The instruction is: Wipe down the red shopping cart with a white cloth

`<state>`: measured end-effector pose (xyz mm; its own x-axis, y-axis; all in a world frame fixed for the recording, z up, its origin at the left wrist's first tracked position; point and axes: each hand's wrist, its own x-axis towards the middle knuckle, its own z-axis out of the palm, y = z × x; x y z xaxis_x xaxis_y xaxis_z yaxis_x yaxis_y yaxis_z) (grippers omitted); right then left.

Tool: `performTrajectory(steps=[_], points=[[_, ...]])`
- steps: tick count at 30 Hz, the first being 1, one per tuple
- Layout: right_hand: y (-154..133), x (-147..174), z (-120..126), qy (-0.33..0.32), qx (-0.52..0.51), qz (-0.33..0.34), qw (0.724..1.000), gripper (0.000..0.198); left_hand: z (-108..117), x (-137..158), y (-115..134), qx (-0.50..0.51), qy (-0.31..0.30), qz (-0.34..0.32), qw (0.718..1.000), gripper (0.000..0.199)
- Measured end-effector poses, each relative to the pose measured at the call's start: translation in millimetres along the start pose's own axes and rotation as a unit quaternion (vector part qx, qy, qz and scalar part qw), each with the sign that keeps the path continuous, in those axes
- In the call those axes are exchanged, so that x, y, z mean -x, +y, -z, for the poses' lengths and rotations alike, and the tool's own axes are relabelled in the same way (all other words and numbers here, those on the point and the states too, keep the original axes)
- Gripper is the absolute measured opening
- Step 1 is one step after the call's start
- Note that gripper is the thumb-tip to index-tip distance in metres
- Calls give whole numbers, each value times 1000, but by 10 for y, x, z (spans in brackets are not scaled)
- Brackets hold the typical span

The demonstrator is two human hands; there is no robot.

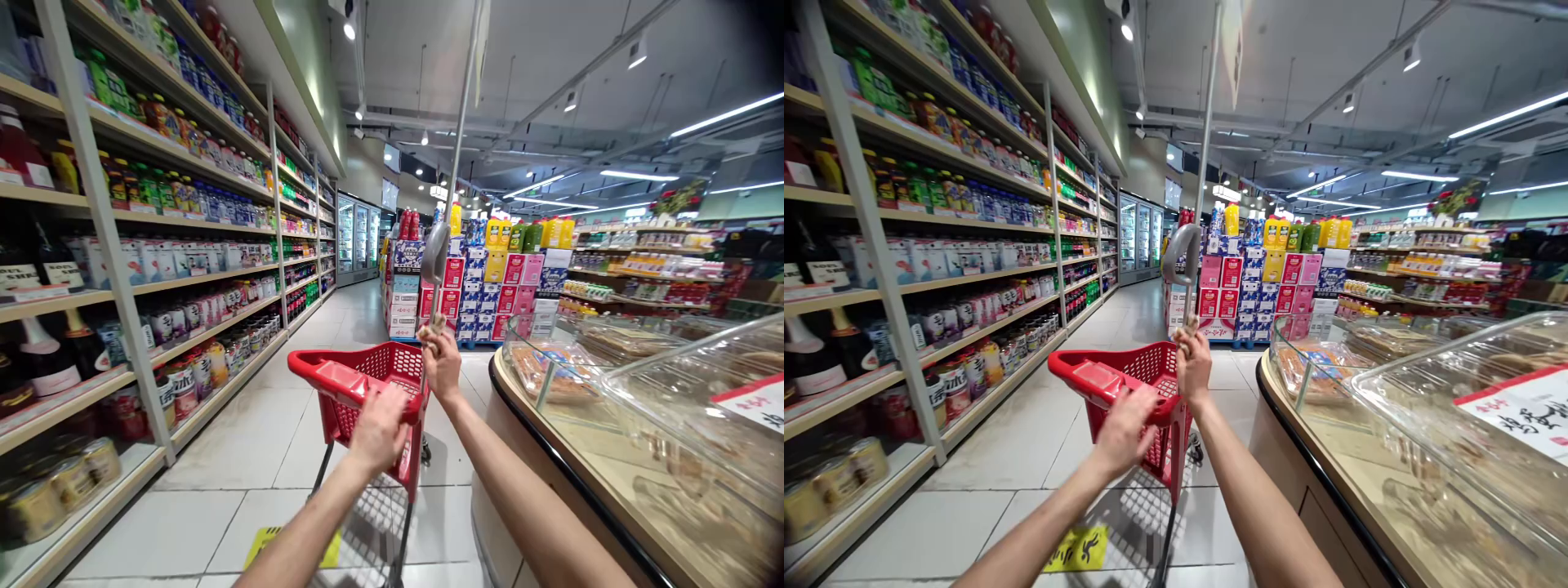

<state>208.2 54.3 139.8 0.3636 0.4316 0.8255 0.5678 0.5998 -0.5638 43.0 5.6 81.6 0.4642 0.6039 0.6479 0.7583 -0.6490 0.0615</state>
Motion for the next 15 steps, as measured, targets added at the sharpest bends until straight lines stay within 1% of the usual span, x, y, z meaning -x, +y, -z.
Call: performTrajectory(steps=[1, 2, 3, 4, 6, 9, 10, 12, 15], points=[[52, 72, 70, -35, 6, -20, 999, 16, 40, -12, -128, -10, 19, 48, 999, 46], [120, 171, 140, -77, 8, -44, 996, 15, 64, -17, -258, -21, 37, 111, 993, 45], [195, 279, 205, -119, 9, -66, 991, 15, 70, -16, -375, -27, 42, 155, 987, 46], [268, 380, 260, -156, 12, -82, 984, 15, 56, -9, -468, -30, 42, 184, 982, 47], [378, 527, 331, -198, 37, -101, 974, 17, -13, 12, -557, -29, 36, 187, 981, 48], [370, 596, 358, -196, 113, -106, 968, 23, -144, 37, -500, -47, 66, 167, 983, 48], [312, 596, 353, -194, 131, -102, 967, 25, -175, 38, -461, -55, 77, 158, 983, 47], [123, 594, 324, -215, 151, -78, 962, 26, -204, 29, -391, -71, 94, 149, 982, 46], [-229, 622, 217, -272, 115, -16, 955, 28, -167, -1, -347, -93, 96, 143, 981, 46]])
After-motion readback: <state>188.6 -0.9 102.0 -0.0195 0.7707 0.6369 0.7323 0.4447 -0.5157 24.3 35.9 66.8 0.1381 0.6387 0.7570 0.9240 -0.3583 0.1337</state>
